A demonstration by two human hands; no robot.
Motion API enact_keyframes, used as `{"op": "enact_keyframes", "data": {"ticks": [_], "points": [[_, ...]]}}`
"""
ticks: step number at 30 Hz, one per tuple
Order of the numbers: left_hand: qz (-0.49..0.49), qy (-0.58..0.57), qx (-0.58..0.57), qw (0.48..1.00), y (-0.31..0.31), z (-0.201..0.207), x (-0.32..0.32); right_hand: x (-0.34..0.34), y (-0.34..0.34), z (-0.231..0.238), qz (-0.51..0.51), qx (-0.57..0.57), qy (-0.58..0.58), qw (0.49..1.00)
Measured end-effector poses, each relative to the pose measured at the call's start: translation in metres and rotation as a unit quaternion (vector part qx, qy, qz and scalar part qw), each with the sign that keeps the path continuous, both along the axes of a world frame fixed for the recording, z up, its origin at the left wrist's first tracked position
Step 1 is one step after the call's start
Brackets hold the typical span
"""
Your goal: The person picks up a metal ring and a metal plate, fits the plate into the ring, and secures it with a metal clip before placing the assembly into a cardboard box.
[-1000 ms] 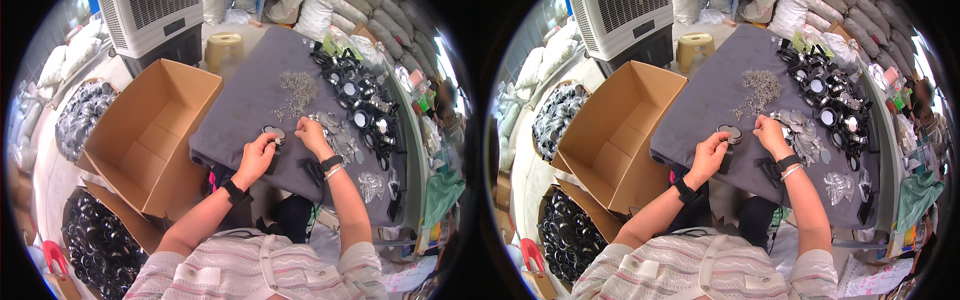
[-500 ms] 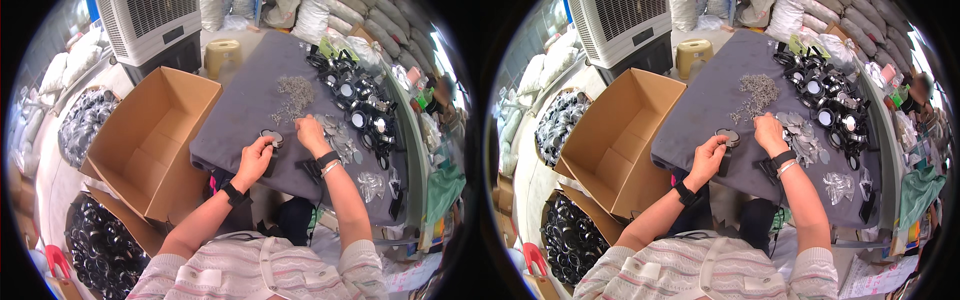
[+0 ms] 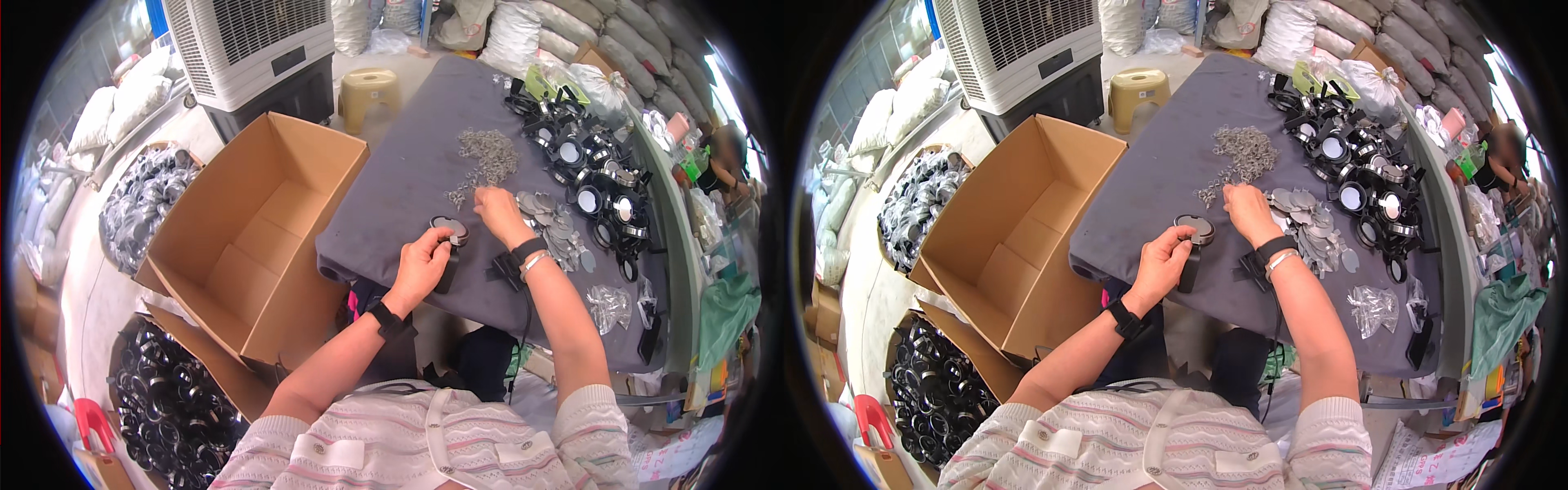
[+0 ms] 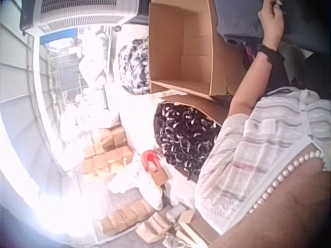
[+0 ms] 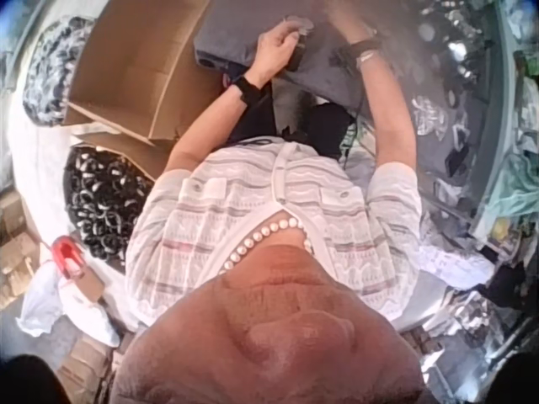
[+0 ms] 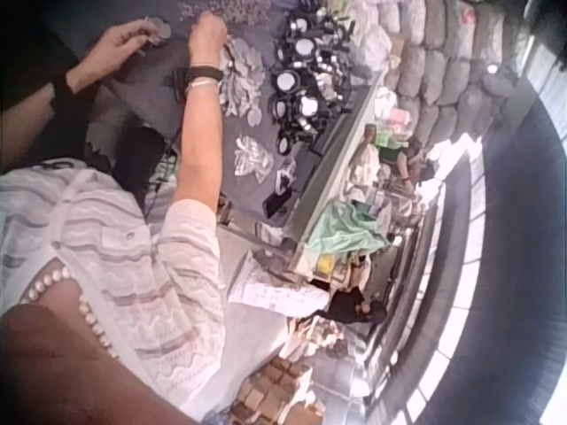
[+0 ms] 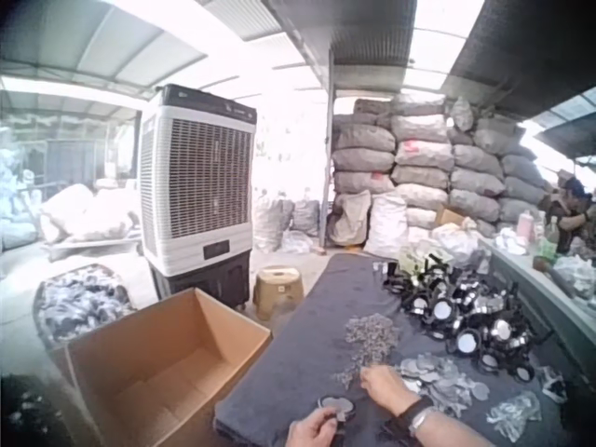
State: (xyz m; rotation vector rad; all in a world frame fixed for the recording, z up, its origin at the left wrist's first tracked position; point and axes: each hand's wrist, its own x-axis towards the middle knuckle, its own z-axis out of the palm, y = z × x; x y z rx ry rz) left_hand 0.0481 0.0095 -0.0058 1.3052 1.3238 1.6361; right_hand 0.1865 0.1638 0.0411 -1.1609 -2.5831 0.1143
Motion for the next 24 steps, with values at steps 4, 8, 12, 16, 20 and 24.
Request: {"op": "enact_keyframes", "data": {"ticks": [4,8,12,16,20,24], "points": [[0.004,0.007,-0.006,1.000,-0.002,0.001,-0.001,0.012,-0.029,0.001,0.043,0.004,0.085,0.995],[0.000,0.027,0.007,1.000,0.002,0.000,-0.003,0.023,-0.063,0.002,0.031,0.005,-0.057,0.998],[-0.054,-0.030,-0.072,0.995,0.001,0.011,-0.005,0.032,-0.070,0.003,0.045,0.037,-0.086,0.995],[-0.056,-0.033,-0.084,0.994,0.001,0.013,-0.004,0.035,-0.072,0.006,0.049,0.066,-0.069,0.994],[-0.055,-0.034,-0.081,0.995,-0.003,0.013,-0.005,0.034,-0.089,0.009,0.027,-0.046,0.188,0.981],[-0.052,-0.016,-0.080,0.995,-0.002,0.013,-0.007,0.017,-0.113,0.012,0.016,-0.245,0.389,0.888]]}}
